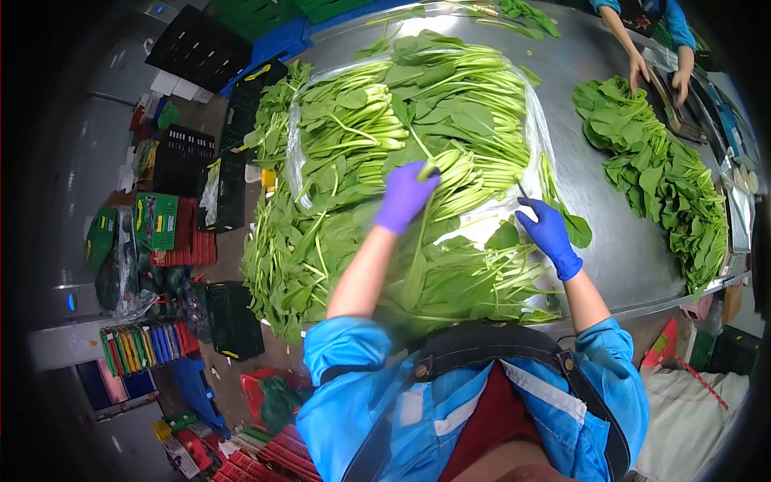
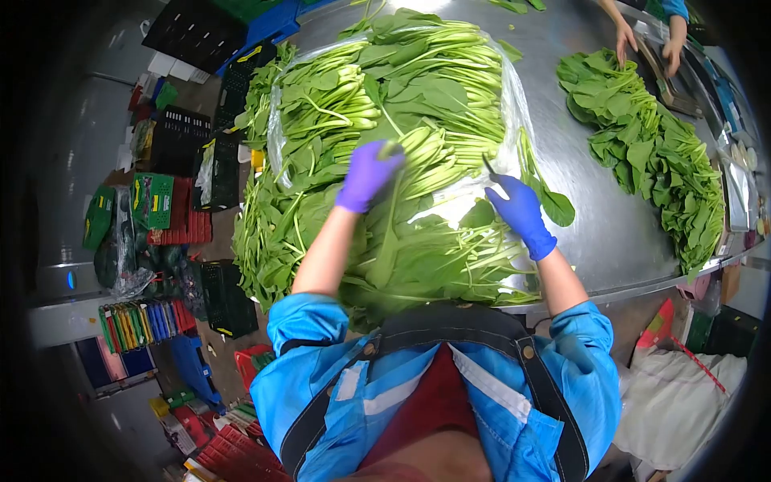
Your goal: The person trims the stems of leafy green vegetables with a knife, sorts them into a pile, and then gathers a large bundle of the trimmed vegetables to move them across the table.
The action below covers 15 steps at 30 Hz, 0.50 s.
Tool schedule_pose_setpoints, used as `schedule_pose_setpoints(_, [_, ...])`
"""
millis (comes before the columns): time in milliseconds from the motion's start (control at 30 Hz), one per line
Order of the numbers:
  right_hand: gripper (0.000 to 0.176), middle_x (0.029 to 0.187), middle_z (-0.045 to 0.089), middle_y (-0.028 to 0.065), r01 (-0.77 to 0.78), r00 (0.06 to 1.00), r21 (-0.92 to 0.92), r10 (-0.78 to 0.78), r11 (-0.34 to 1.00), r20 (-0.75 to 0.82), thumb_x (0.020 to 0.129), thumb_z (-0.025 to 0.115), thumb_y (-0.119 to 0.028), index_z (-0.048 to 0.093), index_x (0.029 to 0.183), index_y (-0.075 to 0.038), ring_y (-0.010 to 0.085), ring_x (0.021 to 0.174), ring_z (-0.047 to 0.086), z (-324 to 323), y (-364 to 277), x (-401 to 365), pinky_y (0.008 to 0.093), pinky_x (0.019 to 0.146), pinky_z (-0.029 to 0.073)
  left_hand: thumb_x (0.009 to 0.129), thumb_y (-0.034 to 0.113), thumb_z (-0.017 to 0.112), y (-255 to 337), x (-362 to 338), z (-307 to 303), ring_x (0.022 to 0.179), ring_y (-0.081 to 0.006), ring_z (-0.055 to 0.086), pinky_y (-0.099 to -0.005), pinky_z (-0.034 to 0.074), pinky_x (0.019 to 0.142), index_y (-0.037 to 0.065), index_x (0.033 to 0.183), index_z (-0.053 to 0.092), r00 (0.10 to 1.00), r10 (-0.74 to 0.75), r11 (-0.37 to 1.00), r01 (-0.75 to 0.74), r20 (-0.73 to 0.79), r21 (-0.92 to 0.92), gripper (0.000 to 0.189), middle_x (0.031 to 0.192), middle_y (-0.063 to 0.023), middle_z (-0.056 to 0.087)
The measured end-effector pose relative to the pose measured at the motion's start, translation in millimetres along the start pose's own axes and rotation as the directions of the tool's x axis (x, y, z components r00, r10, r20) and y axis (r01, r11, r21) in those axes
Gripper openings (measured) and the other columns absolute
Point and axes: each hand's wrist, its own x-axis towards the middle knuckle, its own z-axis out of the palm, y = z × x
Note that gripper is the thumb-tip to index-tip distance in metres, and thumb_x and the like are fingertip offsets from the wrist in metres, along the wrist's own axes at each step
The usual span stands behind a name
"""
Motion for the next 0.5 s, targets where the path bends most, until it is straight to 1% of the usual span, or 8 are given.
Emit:
schedule_pose_setpoints(67, [0.037,0.104,0.064,0.0168,0.047,0.998,0.098,-0.050,0.994,0.034,0.083,0.062,-0.029,0.062,0.111,-0.004,0.0312,0.095,0.062,6.6,-11.8,10.8,0.0359,0.084,0.047,0.074,0.024,0.068,-16.7,12.7,38.6,0.079,-0.0280,0.062,-0.0375,0.049,0.069,0.006,0.100,0.062,0.960,0.253,0.952,-0.224,-0.122,0.211,0.032,0.091,-0.0142,0.063])
schedule_pose_setpoints(167, [0.036,0.102,0.065,0.0161,-0.043,0.989,0.125,0.024,0.991,0.149,0.084,0.062,-0.027,0.063,0.111,-0.005,0.0302,0.094,0.063,8.5,-30.2,14.3,0.0350,0.083,0.047,0.069,0.029,0.073,-11.9,25.9,70.2,0.084,-0.0325,0.060,-0.0399,0.048,0.074,0.006,0.093,0.063,0.971,0.239,0.866,-0.203,-0.022,0.457,0.034,0.090,-0.0138,0.061])
schedule_pose_setpoints(267, [0.033,0.093,0.067,0.0169,-0.034,0.991,0.167,0.011,0.985,0.137,0.085,0.060,-0.025,0.063,0.111,-0.006,0.0301,0.086,0.065,7.2,-29.1,10.5,0.0347,0.077,0.048,0.069,0.031,0.073,-3.2,22.0,52.8,0.084,-0.0321,0.060,-0.0399,0.048,0.074,0.007,0.097,0.064,0.982,0.183,0.931,-0.185,0.034,0.315,0.038,0.090,-0.0136,0.061])
schedule_pose_setpoints(333, [0.031,0.086,0.066,0.0179,-0.080,0.987,0.077,0.068,0.994,0.147,0.084,0.060,-0.020,0.062,0.112,-0.008,0.0314,0.079,0.065,5.6,-23.8,8.0,0.0351,0.071,0.050,0.069,0.029,0.075,6.2,7.6,34.7,0.084,-0.0305,0.061,-0.0377,0.048,0.074,0.007,0.098,0.066,0.972,0.237,0.938,-0.228,0.000,0.262,0.038,0.090,-0.0143,0.063])
schedule_pose_setpoints(367, [0.031,0.086,0.066,0.0179,-0.082,0.987,0.081,0.070,0.993,0.145,0.084,0.060,-0.020,0.062,0.112,-0.008,0.0314,0.079,0.065,9.1,-24.2,7.4,0.0351,0.071,0.050,0.068,0.028,0.076,13.5,-0.5,25.5,0.083,-0.0291,0.062,-0.0361,0.048,0.075,0.006,0.098,0.066,0.976,0.213,0.966,-0.217,0.042,0.139,0.038,0.090,-0.0143,0.064])
schedule_pose_setpoints(400, [0.031,0.084,0.066,0.0182,-0.010,0.992,0.141,-0.008,0.990,0.127,0.082,0.060,-0.017,0.062,0.112,-0.008,0.0318,0.076,0.065,14.5,-28.3,6.4,0.0359,0.068,0.050,0.067,0.027,0.077,22.2,-9.2,18.3,0.083,-0.0277,0.062,-0.0344,0.048,0.075,0.006,0.098,0.067,0.977,0.192,0.981,-0.194,0.088,0.014,0.038,0.090,-0.0143,0.064])
schedule_pose_setpoints(433, [0.032,0.082,0.065,0.0185,0.062,0.991,0.198,-0.084,0.978,0.107,0.080,0.060,-0.015,0.062,0.112,-0.008,0.0323,0.073,0.065,20.0,-34.4,4.4,0.0368,0.066,0.050,0.067,0.023,0.078,32.0,-18.9,13.2,0.081,-0.0256,0.062,-0.0322,0.048,0.076,0.004,0.095,0.068,0.977,0.202,0.979,-0.204,0.070,0.023,0.035,0.090,-0.0137,0.065])
schedule_pose_setpoints(500, [0.037,0.081,0.064,0.0189,0.169,0.976,0.156,-0.187,0.973,0.110,0.076,0.058,-0.008,0.060,0.113,-0.009,0.0346,0.072,0.063,33.6,-47.3,9.1,0.0401,0.064,0.049,0.068,0.022,0.078,36.7,-30.9,10.2,0.082,-0.0255,0.062,-0.0323,0.048,0.075,0.003,0.095,0.067,0.975,0.210,0.978,-0.209,0.071,-0.019,0.035,0.089,-0.0135,0.065])
